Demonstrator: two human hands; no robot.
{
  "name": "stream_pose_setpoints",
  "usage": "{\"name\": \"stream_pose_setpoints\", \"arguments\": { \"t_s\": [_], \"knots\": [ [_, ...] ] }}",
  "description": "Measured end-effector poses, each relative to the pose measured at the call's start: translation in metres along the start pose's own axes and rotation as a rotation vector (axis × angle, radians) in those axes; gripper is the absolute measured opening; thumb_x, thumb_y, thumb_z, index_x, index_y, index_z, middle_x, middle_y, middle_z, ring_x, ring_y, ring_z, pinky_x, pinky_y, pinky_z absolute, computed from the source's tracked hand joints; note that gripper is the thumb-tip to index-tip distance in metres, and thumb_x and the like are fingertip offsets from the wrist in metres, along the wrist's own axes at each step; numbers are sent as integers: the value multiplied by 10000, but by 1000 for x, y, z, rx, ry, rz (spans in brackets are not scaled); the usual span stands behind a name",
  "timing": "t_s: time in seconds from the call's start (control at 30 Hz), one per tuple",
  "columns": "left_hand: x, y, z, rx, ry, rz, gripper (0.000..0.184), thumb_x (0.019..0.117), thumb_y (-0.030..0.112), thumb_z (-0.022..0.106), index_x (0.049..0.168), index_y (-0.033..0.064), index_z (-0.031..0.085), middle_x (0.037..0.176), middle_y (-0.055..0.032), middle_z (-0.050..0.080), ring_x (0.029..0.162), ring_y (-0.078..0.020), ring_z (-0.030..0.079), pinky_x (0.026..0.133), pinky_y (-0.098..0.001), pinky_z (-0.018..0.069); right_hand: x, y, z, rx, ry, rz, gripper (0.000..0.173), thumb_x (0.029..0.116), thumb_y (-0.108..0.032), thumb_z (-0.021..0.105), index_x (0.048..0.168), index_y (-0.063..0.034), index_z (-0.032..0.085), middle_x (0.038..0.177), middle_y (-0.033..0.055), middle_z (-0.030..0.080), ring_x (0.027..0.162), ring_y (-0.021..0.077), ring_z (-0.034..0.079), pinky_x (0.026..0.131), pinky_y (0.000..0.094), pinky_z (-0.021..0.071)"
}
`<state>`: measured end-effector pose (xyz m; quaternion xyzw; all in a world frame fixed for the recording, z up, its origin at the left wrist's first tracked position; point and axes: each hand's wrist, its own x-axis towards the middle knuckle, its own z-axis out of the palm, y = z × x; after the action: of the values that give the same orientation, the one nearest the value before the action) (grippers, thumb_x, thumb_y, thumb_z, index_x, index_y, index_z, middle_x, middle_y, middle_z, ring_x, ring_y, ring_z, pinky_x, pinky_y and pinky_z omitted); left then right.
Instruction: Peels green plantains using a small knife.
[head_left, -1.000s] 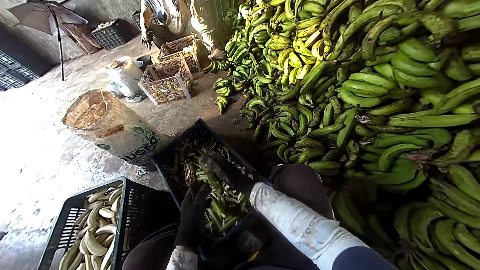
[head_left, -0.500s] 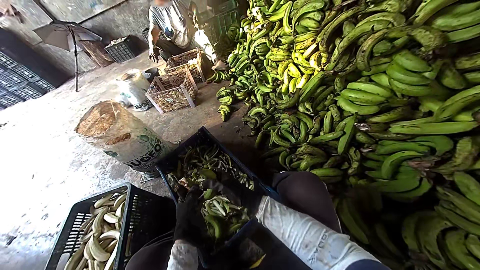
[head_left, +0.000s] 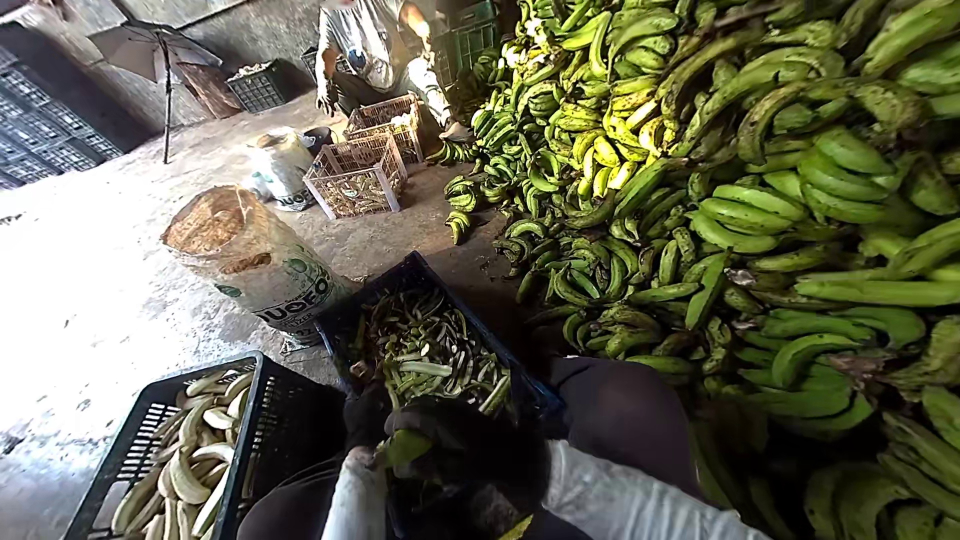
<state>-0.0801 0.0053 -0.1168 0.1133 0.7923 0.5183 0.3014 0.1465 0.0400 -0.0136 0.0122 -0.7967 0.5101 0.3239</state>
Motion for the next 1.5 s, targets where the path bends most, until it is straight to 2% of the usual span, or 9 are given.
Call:
{"name": "stream_pose_setpoints", "arguments": {
  "t_s": [0.1,0.3,0.5,0.73,0.9,1.07,1.2,1.4,1.5],
  "knots": [
    [-2,-12,-15,239,-31,-95,516,944,392,731,1261,-2,629,1041,-191,699,927,-297,684,846,-517,565,9,6,-21,252,275,294,406,961,-172,674,1282,43,548,1104,85,675,946,89,662,851,277,573],
    [-60,20,-7,343,-72,153,624,1076,539,391,1364,15,569,1214,-218,660,1138,-321,637,995,-548,493,26,50,-71,487,752,566,383,935,-191,685,1256,-23,561,989,107,675,843,180,670,721,343,589],
    [-113,25,7,-46,-378,478,521,1072,352,388,1426,-14,497,976,-64,666,807,-122,650,738,-330,586,14,58,-76,215,739,579,502,924,-351,747,1353,-161,567,1121,32,700,961,128,683,830,328,593],
    [-146,54,28,-407,-632,535,843,975,734,402,1385,5,506,712,24,581,602,-107,571,596,-308,555,16,53,-68,111,726,574,514,927,-262,740,1361,-72,542,1081,41,685,919,71,656,816,249,560],
    [-156,77,32,-610,-587,570,625,1000,651,466,1210,74,583,667,52,576,567,-71,571,563,-262,547,19,51,-66,115,709,534,513,915,-221,751,1360,-89,531,1023,9,673,847,48,642,742,229,555],
    [-125,3,33,71,-453,146,573,1090,481,363,1493,81,432,1069,-115,651,870,-183,657,763,-397,583,19,33,-91,13,642,633,567,967,-361,678,1466,-226,445,1279,41,636,1040,172,646,842,418,561],
    [-105,-49,43,436,-510,-57,534,1094,450,407,1457,61,451,1190,-196,657,1062,-308,659,934,-527,525,34,33,-127,192,782,504,552,959,-221,642,1456,-143,415,1176,58,615,928,147,649,738,328,583],
    [-105,-41,76,1124,-483,91,703,1005,568,508,1550,130,433,1528,-191,475,1401,-386,464,1124,-589,394,28,28,-155,386,923,550,484,955,-173,629,1397,-143,435,1083,71,640,869,177,671,689,331,591],
    [-110,-22,111,1140,-574,250,723,990,629,495,1544,166,455,1517,-159,509,1378,-370,501,1109,-574,421,13,32,-159,344,882,583,469,971,-252,624,1408,-158,483,1089,78,677,861,172,677,674,323,581]
  ]
}}
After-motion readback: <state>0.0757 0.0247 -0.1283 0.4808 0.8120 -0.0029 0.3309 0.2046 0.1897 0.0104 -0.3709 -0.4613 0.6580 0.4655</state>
